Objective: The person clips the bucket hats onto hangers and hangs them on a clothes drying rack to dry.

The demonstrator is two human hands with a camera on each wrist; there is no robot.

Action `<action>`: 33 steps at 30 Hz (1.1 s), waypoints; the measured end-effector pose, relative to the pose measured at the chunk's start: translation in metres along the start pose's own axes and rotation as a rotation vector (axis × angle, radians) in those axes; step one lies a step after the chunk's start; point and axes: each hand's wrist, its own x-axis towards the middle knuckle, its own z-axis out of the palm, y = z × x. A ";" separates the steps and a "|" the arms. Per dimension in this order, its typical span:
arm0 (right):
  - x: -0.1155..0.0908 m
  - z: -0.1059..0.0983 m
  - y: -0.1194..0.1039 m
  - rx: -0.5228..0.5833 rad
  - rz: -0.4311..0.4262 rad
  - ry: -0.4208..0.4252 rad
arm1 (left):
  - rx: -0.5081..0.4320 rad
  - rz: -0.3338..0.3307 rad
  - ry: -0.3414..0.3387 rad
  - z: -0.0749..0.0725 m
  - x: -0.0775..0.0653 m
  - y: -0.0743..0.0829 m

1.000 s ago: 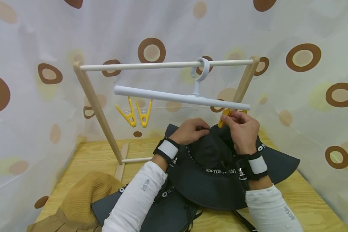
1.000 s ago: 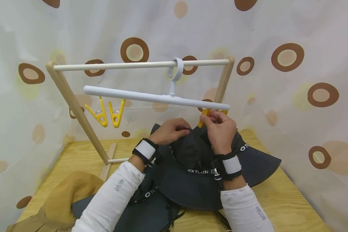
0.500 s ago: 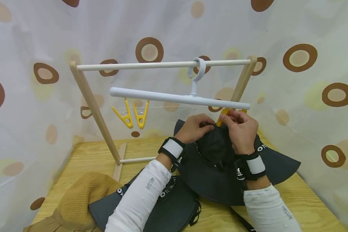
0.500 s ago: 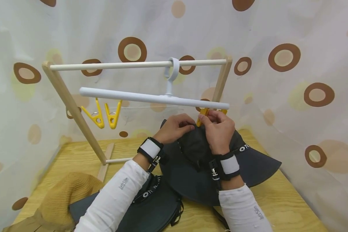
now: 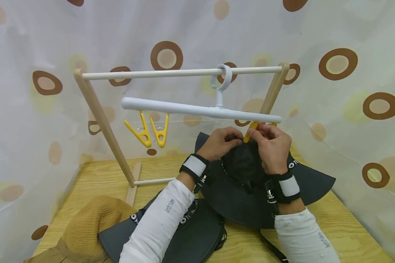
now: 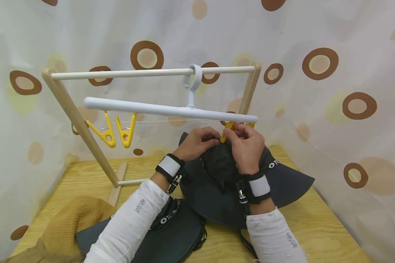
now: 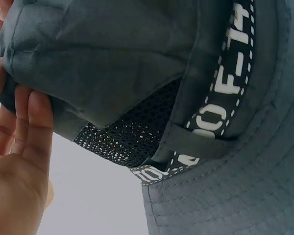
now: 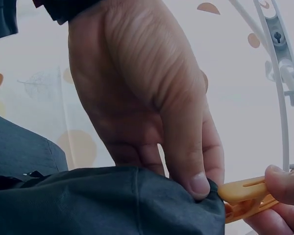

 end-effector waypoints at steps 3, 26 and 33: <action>0.001 0.000 0.000 0.002 -0.003 -0.003 | -0.038 -0.006 -0.008 -0.001 0.001 0.000; 0.001 -0.004 -0.002 -0.054 0.014 -0.063 | -0.172 -0.041 0.079 0.002 0.003 0.004; -0.001 -0.007 0.000 -0.084 0.019 -0.066 | -0.162 -0.029 0.079 0.004 0.003 0.003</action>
